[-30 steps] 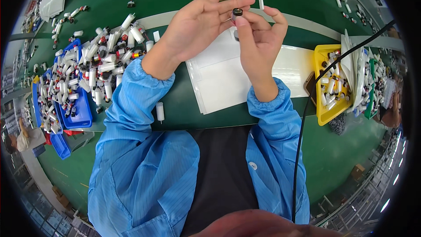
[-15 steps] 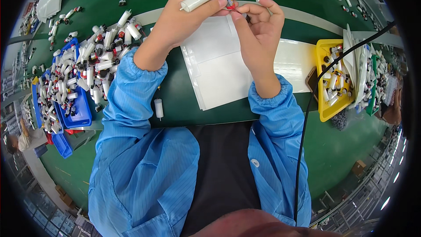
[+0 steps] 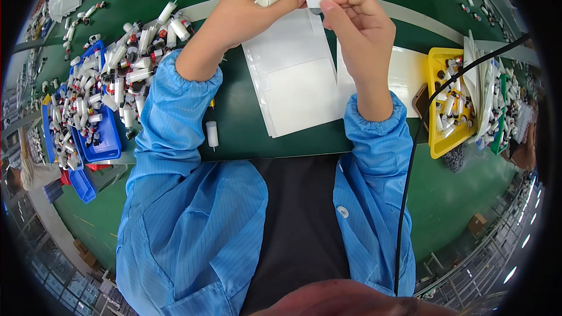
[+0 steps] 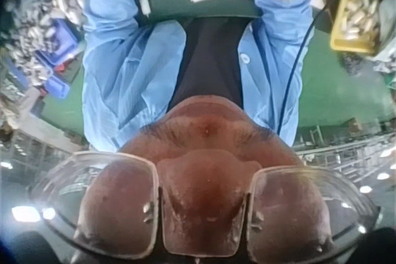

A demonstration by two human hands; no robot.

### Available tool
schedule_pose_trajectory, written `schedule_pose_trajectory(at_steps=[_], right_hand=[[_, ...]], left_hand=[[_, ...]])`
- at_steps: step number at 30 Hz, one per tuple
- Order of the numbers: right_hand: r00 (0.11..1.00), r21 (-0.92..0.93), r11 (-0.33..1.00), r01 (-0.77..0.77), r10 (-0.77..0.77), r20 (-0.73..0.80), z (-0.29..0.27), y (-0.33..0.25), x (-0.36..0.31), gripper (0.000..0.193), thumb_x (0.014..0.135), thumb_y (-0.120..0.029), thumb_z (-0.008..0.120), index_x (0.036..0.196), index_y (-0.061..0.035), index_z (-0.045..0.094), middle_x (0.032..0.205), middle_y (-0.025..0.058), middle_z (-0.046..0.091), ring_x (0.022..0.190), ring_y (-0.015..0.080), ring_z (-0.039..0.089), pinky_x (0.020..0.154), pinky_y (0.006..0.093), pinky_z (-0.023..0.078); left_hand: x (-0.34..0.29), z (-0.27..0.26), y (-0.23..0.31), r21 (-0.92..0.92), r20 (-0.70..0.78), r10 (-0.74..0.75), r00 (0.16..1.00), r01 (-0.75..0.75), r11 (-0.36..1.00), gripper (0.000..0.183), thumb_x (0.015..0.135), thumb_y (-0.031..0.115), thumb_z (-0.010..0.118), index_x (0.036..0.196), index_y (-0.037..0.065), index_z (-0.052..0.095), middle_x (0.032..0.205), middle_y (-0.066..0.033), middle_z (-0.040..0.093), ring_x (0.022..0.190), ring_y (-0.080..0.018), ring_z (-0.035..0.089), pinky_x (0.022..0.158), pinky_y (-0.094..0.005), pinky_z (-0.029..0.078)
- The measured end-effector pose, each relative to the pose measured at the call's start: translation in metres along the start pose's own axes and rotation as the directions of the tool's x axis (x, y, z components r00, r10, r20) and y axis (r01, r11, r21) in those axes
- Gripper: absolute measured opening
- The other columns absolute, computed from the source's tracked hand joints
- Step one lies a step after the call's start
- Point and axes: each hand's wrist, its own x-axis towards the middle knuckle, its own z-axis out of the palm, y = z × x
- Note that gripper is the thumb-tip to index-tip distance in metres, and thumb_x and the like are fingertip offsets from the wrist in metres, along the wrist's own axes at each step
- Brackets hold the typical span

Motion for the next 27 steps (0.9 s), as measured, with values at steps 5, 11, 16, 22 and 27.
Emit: schedule_pose_trajectory(at_steps=[5, 11, 16, 22, 27], right_hand=[[0.998, -0.111, 0.993, -0.034, 0.028, -0.056, 0.007, 0.002, 0.003, 0.013, 0.09, -0.007, 0.073, 0.1, 0.0003, 0.068, 0.089, 0.0046, 0.071, 0.081, 0.0072, 0.066, 0.071, 0.0193, 0.052], [0.994, -0.131, 0.99, -0.059, 0.046, -0.097, 0.01, 0.009, 0.002, 0.014, 0.09, -0.009, 0.072, 0.099, 0.0006, 0.069, 0.089, 0.0055, 0.072, 0.081, 0.008, 0.067, 0.071, 0.0194, 0.052], [0.992, -0.092, 0.991, -0.102, 0.094, -0.086, 0.008, 0.011, 0.002, 0.013, 0.09, -0.009, 0.071, 0.099, 0.0006, 0.069, 0.087, 0.0057, 0.072, 0.079, 0.0079, 0.066, 0.068, 0.0193, 0.052], [0.997, -0.12, 0.992, -0.042, 0.035, -0.064, 0.004, 0.016, 0.003, 0.02, 0.088, -0.009, 0.074, 0.104, 0.0006, 0.067, 0.089, 0.0047, 0.071, 0.077, 0.0066, 0.064, 0.062, 0.0193, 0.051], [0.963, 0.224, 0.937, -0.268, 0.258, 0.073, -0.014, 0.025, 0.008, 0.025, 0.093, -0.012, 0.07, 0.112, 0.0008, 0.061, 0.1, 0.0041, 0.067, 0.086, 0.0073, 0.06, 0.071, 0.0217, 0.048]], left_hand=[[-0.001, 0.0, -0.022, 0.053, -0.006, 0.102, 0.995, -0.101, 0.993, 0.027, 0.092, 0.0, 0.064, 0.118, 0.002, 0.069, 0.111, -0.0065, 0.071, 0.101, -0.0133, 0.066, 0.09, -0.0255, 0.053], [-0.003, 0.002, -0.017, 0.074, 0.002, 0.064, 0.998, -0.064, 0.995, 0.026, 0.091, 0.005, 0.069, 0.117, 0.003, 0.07, 0.107, -0.0051, 0.072, 0.097, -0.0118, 0.066, 0.087, -0.024, 0.052], [-0.001, 0.003, -0.02, 0.105, -0.01, 0.114, 0.993, -0.112, 0.988, 0.023, 0.093, 0.01, 0.07, 0.115, 0.003, 0.071, 0.104, -0.0049, 0.072, 0.094, -0.0115, 0.067, 0.084, -0.0241, 0.053], [0.001, 0.002, -0.019, 0.182, -0.006, 0.144, 0.99, -0.14, 0.973, 0.025, 0.095, 0.009, 0.067, 0.118, 0.001, 0.069, 0.108, -0.0079, 0.073, 0.096, -0.0127, 0.068, 0.085, -0.0252, 0.055], [-0.007, 0.004, -0.013, -0.192, 0.067, 0.106, 0.992, -0.091, 0.977, 0.037, 0.094, 0.007, 0.067, 0.13, -0.003, 0.062, 0.115, -0.0116, 0.072, 0.101, -0.0146, 0.068, 0.09, -0.027, 0.054]])
